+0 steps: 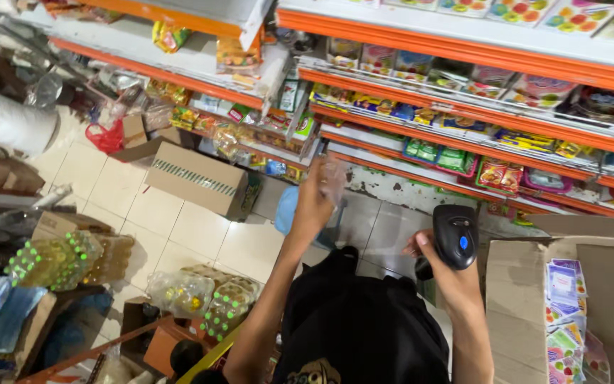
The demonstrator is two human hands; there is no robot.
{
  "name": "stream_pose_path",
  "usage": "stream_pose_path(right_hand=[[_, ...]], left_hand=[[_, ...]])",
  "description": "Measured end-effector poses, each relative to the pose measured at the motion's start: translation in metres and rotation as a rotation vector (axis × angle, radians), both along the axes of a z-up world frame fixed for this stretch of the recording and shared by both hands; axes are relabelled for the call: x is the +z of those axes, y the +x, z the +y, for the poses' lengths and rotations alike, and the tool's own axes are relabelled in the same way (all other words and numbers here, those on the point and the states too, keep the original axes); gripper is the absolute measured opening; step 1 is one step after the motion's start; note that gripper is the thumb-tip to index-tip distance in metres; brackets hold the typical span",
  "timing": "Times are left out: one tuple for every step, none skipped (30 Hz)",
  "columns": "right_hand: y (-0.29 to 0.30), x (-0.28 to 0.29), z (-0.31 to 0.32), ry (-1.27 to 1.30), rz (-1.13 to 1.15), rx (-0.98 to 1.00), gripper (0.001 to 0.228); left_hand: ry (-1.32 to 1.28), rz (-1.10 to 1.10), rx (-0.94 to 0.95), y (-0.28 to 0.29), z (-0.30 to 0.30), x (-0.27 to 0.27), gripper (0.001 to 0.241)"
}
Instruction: The person scans items from a box using a handheld scanner and places them onto shelves in an aisle.
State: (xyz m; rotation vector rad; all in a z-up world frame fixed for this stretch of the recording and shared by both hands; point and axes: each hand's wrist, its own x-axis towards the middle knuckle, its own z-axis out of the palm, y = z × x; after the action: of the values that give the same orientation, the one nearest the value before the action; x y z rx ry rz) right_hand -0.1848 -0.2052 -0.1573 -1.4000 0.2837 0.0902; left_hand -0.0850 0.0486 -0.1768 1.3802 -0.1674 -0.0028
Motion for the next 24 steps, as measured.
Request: stream_pose_path(right_hand=[[0.003, -0.004, 0.001, -0.055, 0.032, -0.022, 0.012], [0.006, -0.009, 0.003, -0.111, 0.064, -0.045, 0.012], [0.009, -0.012, 0.006, -0.117, 0.050, -0.053, 0.012], [0.012, -0.016, 0.010, -0.072, 0.058, -0.074, 0.011], [0.006, -0.018, 0.008, -0.036, 0.087, -0.097, 0.010], [0.002, -0.021, 0.005, -0.052, 0.094, -0.107, 0.010], [-0.001, -0.025, 0.005, -0.057, 0.092, -0.117, 0.010], [-0.006, -0.030, 0.003, -0.063, 0.091, -0.127, 0.009], [-0.009, -0.035, 0.003, -0.065, 0.093, -0.138, 0.009], [-0.013, -0.040, 0.002, -0.089, 0.194, -0.196, 0.011], [-0.021, -0.045, 0.002, -0.108, 0.301, -0.252, 0.013], [-0.030, -0.047, 0.000, -0.105, 0.309, -0.261, 0.013], [-0.037, -0.047, 0.000, -0.140, 0.297, -0.255, 0.014], [-0.044, -0.043, 0.002, -0.194, 0.268, -0.209, 0.016], [-0.053, -0.035, 0.005, -0.270, 0.206, -0.116, 0.017], [-0.059, -0.026, 0.011, -0.332, 0.146, -0.033, 0.019], [-0.065, -0.014, 0.018, -0.400, 0.112, 0.030, 0.020], [-0.068, -0.004, 0.029, -0.449, 0.107, 0.071, 0.022], [-0.069, 0.007, 0.039, -0.490, 0.115, 0.087, 0.024], [-0.072, 0.018, 0.049, -0.515, 0.144, 0.083, 0.024], [-0.070, 0.026, 0.058, -0.520, 0.152, 0.064, 0.024], [-0.068, 0.033, 0.067, -0.492, 0.158, 0.041, 0.024], [-0.067, 0.038, 0.075, -0.462, 0.169, 0.021, 0.024], [-0.067, 0.041, 0.083, -0.465, 0.183, 0.006, 0.024]], left_hand=[[0.631, 0.018, 0.147, 0.008, 0.005, 0.001, 0.027], [0.628, 0.008, 0.157, 0.012, 0.011, 0.001, 0.027], [0.432, 0.087, 0.118, 0.019, 0.015, 0.001, 0.028], [0.236, 0.164, 0.076, 0.025, 0.021, -0.001, 0.029], [0.033, 0.264, 0.027, 0.021, 0.022, -0.010, 0.030], [-0.170, 0.363, -0.021, 0.016, 0.022, -0.021, 0.031], [-0.363, 0.459, -0.078, 0.015, 0.025, -0.032, 0.032], [-0.365, 0.464, -0.097, 0.013, 0.028, -0.045, 0.032], [-0.841, 0.519, -0.237, 0.012, 0.034, -0.059, 0.030], [-1.319, 0.556, -0.373, 0.013, 0.038, -0.073, 0.030], [-1.316, 0.568, -0.376, 0.016, 0.040, -0.087, 0.030], [-1.397, 0.658, -0.350, 0.022, 0.040, -0.099, 0.025], [-1.476, 0.749, -0.316, 0.025, 0.041, -0.109, 0.020], [-1.472, 0.762, -0.313, 0.027, 0.040, -0.116, 0.020], [-1.388, 0.767, -0.321, 0.026, 0.034, -0.120, 0.028], [-1.303, 0.772, -0.331, 0.026, 0.030, -0.121, 0.035], [-1.301, 0.798, -0.329, 0.025, 0.025, -0.120, 0.035], [-1.276, 0.753, -0.474, 0.025, 0.021, -0.116, 0.029], [-1.252, 0.701, -0.629, 0.023, 0.016, -0.109, 0.023], [-1.254, 0.726, -0.639, 0.016, 0.011, -0.101, 0.023], [-1.122, 0.738, -0.657, 0.017, 0.004, -0.093, 0.027], [-0.990, 0.746, -0.674, 0.017, -0.002, -0.084, 0.031], [-0.993, 0.763, -0.687, 0.014, -0.006, -0.075, 0.031], [-0.796, 0.660, -0.722, 0.012, -0.009, -0.067, 0.035]])
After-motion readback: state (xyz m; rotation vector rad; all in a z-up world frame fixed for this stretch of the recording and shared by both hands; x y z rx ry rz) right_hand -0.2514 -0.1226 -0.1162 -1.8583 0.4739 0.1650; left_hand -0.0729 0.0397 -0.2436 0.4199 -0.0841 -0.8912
